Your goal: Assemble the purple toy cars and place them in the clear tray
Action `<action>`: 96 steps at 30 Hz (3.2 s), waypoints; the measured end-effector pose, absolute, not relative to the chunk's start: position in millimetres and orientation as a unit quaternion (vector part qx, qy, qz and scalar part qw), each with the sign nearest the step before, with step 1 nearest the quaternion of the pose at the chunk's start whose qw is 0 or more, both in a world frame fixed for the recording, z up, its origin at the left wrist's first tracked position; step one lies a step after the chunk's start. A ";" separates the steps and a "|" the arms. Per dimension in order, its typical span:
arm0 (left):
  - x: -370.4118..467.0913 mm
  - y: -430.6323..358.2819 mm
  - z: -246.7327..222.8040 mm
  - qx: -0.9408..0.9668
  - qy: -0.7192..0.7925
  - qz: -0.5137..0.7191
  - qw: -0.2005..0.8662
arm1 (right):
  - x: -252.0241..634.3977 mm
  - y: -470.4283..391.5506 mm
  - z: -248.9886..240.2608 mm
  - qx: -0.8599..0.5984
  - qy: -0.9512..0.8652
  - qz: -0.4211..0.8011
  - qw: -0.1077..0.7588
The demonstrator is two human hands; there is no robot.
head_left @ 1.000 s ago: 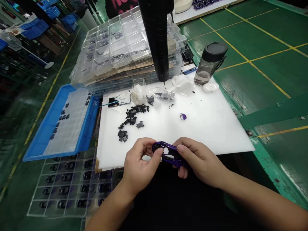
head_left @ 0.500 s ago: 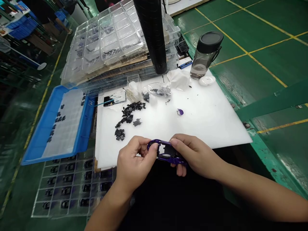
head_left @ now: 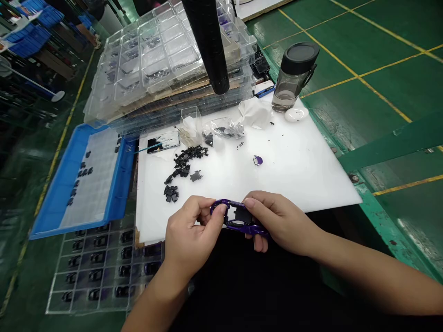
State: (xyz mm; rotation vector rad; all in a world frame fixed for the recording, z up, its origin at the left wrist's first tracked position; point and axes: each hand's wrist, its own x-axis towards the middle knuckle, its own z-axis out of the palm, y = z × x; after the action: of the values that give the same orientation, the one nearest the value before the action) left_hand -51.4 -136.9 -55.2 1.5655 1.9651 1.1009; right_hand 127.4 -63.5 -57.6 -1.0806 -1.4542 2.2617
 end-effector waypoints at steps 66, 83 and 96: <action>-78.6 -149.6 -50.6 0.575 0.537 0.472 0.398 | 144.5 -62.9 -59.9 -0.302 -0.525 0.784 0.138; -69.8 -151.9 -21.1 0.809 0.550 0.200 0.048 | 134.9 -63.3 -49.3 -0.389 -0.540 0.740 0.095; -69.2 -159.4 -18.9 0.741 0.572 0.325 0.133 | 130.4 -55.8 -62.3 -0.315 -0.392 0.858 0.107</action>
State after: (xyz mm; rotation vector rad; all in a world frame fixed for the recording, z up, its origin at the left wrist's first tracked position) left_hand -69.2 -159.4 -18.9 2.1494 1.6587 0.9428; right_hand 130.4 -55.8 -62.3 -0.9271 -1.1543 2.5255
